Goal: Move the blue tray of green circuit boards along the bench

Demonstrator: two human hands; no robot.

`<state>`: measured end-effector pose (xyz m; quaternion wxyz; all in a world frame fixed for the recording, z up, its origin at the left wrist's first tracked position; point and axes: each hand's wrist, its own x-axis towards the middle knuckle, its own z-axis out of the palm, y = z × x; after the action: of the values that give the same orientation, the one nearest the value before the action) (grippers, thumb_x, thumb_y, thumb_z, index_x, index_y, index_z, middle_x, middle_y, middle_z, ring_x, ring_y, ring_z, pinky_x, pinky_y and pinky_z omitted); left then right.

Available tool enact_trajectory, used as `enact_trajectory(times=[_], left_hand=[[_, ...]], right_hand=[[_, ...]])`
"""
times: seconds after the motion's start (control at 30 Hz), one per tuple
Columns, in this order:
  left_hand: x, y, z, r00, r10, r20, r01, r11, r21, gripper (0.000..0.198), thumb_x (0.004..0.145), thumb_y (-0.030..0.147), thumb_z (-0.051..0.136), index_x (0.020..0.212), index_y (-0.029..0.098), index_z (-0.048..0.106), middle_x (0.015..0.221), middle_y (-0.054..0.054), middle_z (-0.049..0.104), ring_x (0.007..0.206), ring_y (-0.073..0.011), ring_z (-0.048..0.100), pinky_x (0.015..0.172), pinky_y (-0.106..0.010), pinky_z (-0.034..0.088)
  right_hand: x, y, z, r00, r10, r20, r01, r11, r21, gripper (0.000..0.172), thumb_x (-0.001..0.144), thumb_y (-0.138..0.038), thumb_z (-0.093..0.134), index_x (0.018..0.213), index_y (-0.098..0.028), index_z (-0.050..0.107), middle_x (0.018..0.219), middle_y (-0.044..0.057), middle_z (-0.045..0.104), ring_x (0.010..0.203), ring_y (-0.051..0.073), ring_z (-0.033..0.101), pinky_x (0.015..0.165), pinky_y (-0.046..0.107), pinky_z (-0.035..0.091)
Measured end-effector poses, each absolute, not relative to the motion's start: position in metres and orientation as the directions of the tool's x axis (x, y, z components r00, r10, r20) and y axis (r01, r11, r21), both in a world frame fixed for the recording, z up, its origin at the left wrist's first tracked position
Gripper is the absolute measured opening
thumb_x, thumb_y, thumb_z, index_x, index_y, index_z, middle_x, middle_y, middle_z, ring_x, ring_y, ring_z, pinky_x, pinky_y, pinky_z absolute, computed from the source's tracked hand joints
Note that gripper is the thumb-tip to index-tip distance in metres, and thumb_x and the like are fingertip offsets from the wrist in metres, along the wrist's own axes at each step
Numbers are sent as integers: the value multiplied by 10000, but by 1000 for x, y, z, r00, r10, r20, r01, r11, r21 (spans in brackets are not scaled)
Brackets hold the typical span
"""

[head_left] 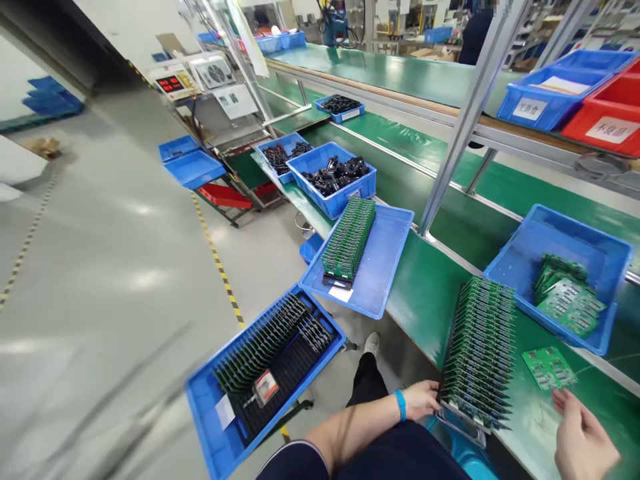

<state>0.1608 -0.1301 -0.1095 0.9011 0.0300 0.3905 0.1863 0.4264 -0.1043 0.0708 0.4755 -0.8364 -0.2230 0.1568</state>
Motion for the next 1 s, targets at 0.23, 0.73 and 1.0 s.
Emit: enact_trajectory(times=[0.23,0.73,1.0], left_hand=[[173,-145,-81,385,476,-791,-413,855,314,870,591,-252,707,1343,130,492,910,54,661,731,-171,658,649,-294,538],[58,-146,-102,168,659,-733,-679,616,399,876,669,81,943,1454,-29,570,935,-38,751,785,-179,711,812,-289,597],[82,-167,-86,154,538,-829,-673,671,311,87,1176,80,614,1111,64,559,1003,-149,792,878,-250,837,873,-374,707]], right_hand=[[430,-125,39,809,496,-317,-12,-525,-851,790,403,-644,728,1056,-200,737,1406,319,736,1435,547,685,1312,499,532],[342,-129,-1,351,298,-888,-632,-624,-460,131,1239,-165,490,1201,-81,582,1740,288,540,1697,402,479,1427,523,410],[323,-128,-14,252,324,-912,-579,-705,-410,281,1280,-287,413,1234,-97,614,1699,253,595,1350,292,726,1190,422,574]])
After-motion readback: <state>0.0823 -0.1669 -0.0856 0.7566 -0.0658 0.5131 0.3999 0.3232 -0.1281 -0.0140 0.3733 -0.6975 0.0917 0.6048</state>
